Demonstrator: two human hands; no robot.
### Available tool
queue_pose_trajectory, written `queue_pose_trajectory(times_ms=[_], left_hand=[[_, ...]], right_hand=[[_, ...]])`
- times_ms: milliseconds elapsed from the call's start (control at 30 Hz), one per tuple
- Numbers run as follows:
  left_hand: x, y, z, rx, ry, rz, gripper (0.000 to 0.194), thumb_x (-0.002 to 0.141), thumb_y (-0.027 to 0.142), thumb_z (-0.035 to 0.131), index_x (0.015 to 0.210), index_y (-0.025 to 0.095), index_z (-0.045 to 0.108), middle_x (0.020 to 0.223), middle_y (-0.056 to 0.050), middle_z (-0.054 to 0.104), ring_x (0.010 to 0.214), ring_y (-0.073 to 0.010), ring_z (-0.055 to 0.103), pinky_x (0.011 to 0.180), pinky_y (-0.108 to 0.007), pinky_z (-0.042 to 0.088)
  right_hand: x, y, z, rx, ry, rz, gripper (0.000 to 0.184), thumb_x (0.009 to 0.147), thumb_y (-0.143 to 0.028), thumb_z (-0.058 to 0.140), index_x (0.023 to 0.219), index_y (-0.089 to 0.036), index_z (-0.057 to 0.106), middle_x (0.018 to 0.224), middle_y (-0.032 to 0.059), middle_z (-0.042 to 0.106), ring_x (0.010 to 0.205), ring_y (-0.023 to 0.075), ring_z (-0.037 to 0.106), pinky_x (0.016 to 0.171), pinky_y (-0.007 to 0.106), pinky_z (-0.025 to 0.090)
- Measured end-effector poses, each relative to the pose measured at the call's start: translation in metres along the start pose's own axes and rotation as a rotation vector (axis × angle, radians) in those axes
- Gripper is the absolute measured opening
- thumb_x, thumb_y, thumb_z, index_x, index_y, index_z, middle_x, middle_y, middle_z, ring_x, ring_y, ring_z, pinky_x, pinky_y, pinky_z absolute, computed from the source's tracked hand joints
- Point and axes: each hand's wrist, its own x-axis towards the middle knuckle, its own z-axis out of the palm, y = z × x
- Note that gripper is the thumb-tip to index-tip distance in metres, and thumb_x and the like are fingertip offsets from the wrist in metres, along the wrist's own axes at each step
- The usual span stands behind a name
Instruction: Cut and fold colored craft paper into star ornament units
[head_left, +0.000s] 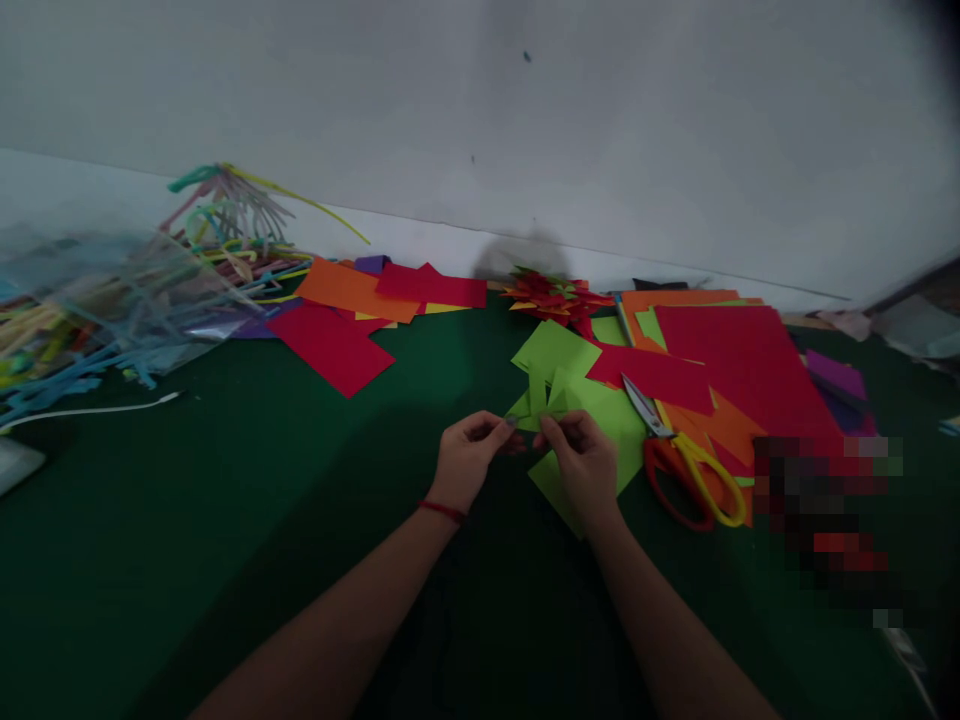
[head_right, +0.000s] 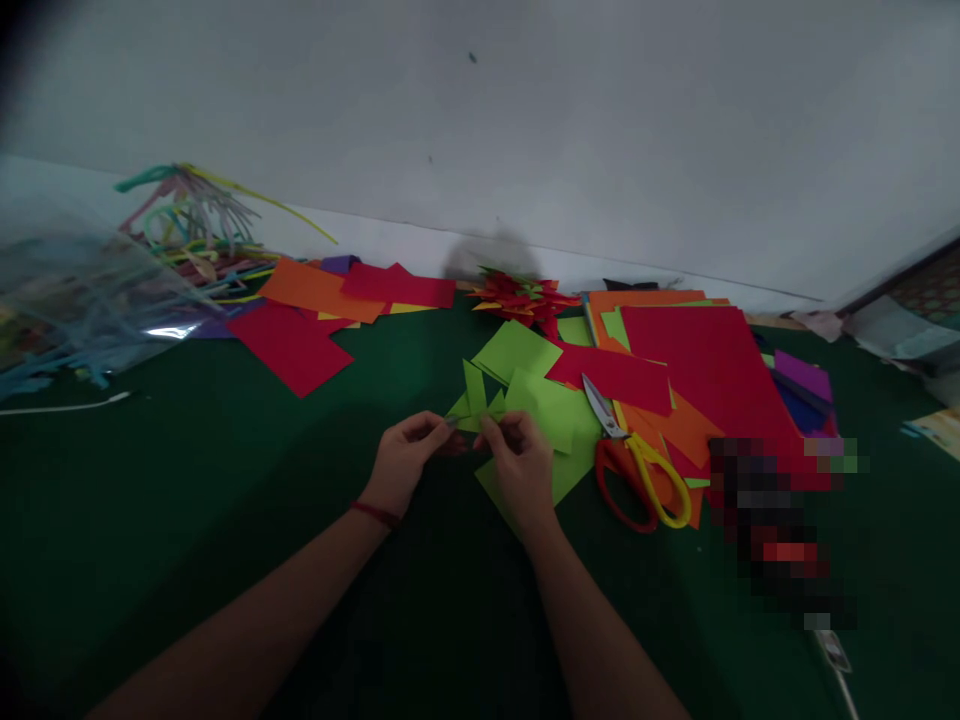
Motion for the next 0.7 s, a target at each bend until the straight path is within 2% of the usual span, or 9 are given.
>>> queue_pose_trajectory(times_ms=[333, 533, 700], left_hand=[[0.0014, -0.0012, -0.002, -0.012, -0.053, -0.052, 0.027, 0.074, 0.039, 0.061, 0.069, 0.012, 0.061, 0.065, -0.005, 0.067, 0.061, -0.0162, 0.065, 0.068, -0.032, 0.053], [0.0055, -0.0004, -0.0057, 0.093, -0.167, -0.059, 0.029, 0.074, 0.042, 0.059, 0.08, 0.013, 0.061, 0.076, -0.005, 0.066, 0.069, -0.0152, 0.063, 0.065, -0.028, 0.052], [0.0025, 0.0034, -0.0069, 0.227, -0.28, -0.033, 0.026, 0.073, 0.039, 0.061, 0.081, 0.013, 0.061, 0.069, -0.003, 0.064, 0.06, -0.0128, 0.061, 0.059, -0.025, 0.05]], right_hand=[[0.0007, 0.0009, -0.0011, -0.019, 0.011, -0.01, 0.017, 0.077, -0.033, 0.06, 0.07, -0.021, 0.049, 0.055, -0.0028, 0.059, 0.052, 0.0127, 0.057, 0.054, 0.027, 0.048], [0.0022, 0.0014, -0.0076, -0.004, -0.083, 0.007, 0.018, 0.075, -0.033, 0.062, 0.068, -0.02, 0.05, 0.053, -0.0037, 0.058, 0.048, 0.0114, 0.056, 0.049, 0.024, 0.047], [0.001, 0.0013, -0.0049, -0.002, -0.219, 0.066, 0.02, 0.075, -0.035, 0.061, 0.068, -0.02, 0.05, 0.054, -0.0039, 0.057, 0.05, 0.0113, 0.056, 0.048, 0.024, 0.046]])
